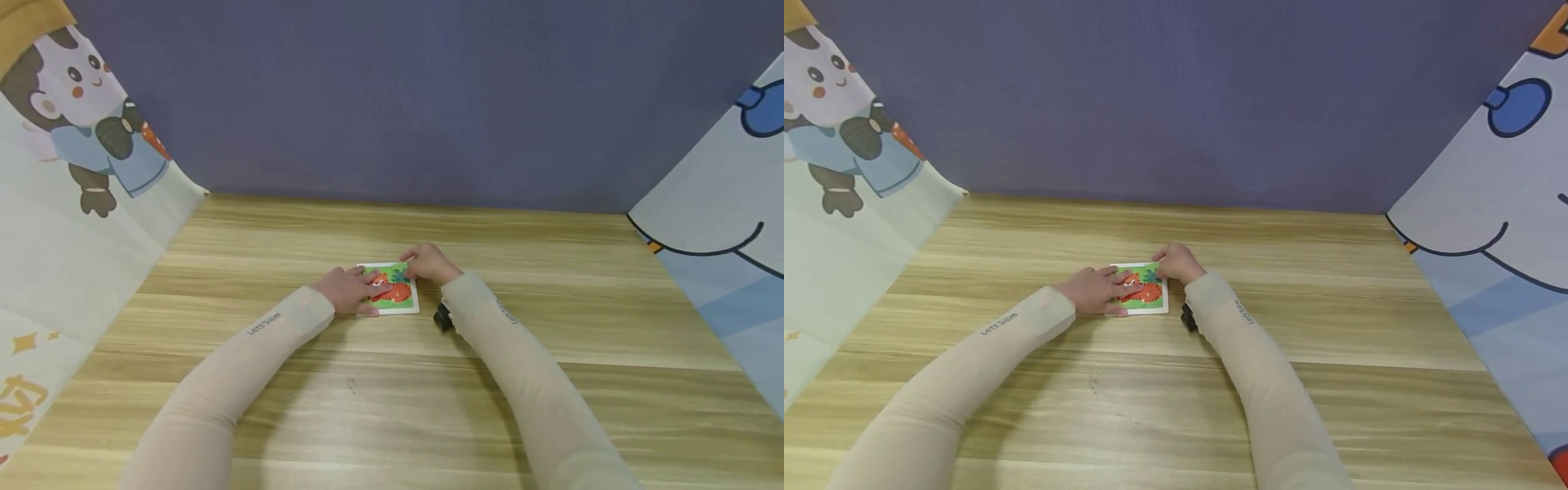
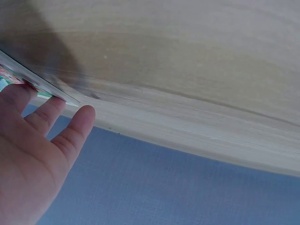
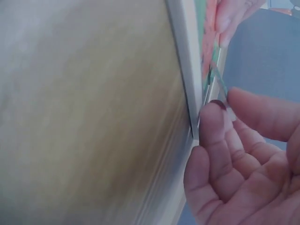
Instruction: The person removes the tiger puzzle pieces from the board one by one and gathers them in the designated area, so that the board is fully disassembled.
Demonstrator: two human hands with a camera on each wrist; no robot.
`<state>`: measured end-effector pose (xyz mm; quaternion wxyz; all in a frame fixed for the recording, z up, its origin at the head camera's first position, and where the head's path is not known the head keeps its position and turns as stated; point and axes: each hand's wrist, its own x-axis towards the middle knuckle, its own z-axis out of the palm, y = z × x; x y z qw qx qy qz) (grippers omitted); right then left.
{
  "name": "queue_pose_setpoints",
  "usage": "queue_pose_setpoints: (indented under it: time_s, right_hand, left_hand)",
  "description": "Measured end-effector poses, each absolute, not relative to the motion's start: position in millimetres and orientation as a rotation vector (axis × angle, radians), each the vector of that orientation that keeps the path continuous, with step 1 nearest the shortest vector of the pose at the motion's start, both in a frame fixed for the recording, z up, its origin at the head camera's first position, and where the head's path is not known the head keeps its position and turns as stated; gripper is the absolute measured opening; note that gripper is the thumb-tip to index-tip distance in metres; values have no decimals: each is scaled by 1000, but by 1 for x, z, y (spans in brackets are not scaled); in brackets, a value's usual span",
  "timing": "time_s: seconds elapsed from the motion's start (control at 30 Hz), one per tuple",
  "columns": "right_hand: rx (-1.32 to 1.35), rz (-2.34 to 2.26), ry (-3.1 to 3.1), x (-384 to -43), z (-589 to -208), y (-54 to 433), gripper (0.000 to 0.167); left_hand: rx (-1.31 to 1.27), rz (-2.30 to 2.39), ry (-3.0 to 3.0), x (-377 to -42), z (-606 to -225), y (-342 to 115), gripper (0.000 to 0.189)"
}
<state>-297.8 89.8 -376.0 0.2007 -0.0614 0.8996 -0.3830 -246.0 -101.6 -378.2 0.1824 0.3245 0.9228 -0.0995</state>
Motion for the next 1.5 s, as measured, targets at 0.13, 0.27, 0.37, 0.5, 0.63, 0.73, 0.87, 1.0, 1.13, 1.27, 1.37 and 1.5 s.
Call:
queue_pose_setpoints:
  time_s: [0.13,0.27,0.37,0.5,0.63,0.73,0.87,1.0,1.13,1.27,1.37,1.5]
  right_hand:
    - [-167,-1102,2516,-300,-377,92,37]
    - [-138,-1163,2488,-301,-378,95,37]
    - [-111,-1217,2458,-302,-379,98,38]
    - [-107,-1266,2449,-304,-379,103,39]
    - [-109,-1295,2453,-305,-378,109,40]
    - [-128,-1300,2460,-304,-376,114,43]
    - [-158,-1316,2458,-302,-373,123,47]
    - [-160,-1340,2444,-302,-372,133,48]
    - [-164,-1350,2444,-304,-373,143,47]
    - [-165,-1353,2450,-306,-372,153,45]
    - [-162,-1333,2465,-307,-371,161,45]
    - [-158,-1282,2505,-310,-372,171,45]
  left_hand:
    - [923,-248,2611,-247,-378,-101,66]
    - [924,-206,2616,-248,-376,-99,66]
    - [916,-176,2618,-249,-375,-98,67]
    - [909,-142,2627,-248,-375,-97,67]
    - [898,-124,2640,-249,-377,-96,67]
    - [887,-133,2640,-249,-378,-95,68]
    - [873,-128,2636,-249,-379,-95,68]
    - [859,-110,2630,-250,-380,-95,69]
    - [851,-113,2622,-251,-380,-93,69]
    - [848,-105,2616,-252,-380,-91,69]
    - [843,-87,2615,-253,-380,-90,68]
    - [840,-83,2614,-253,-379,-88,68]
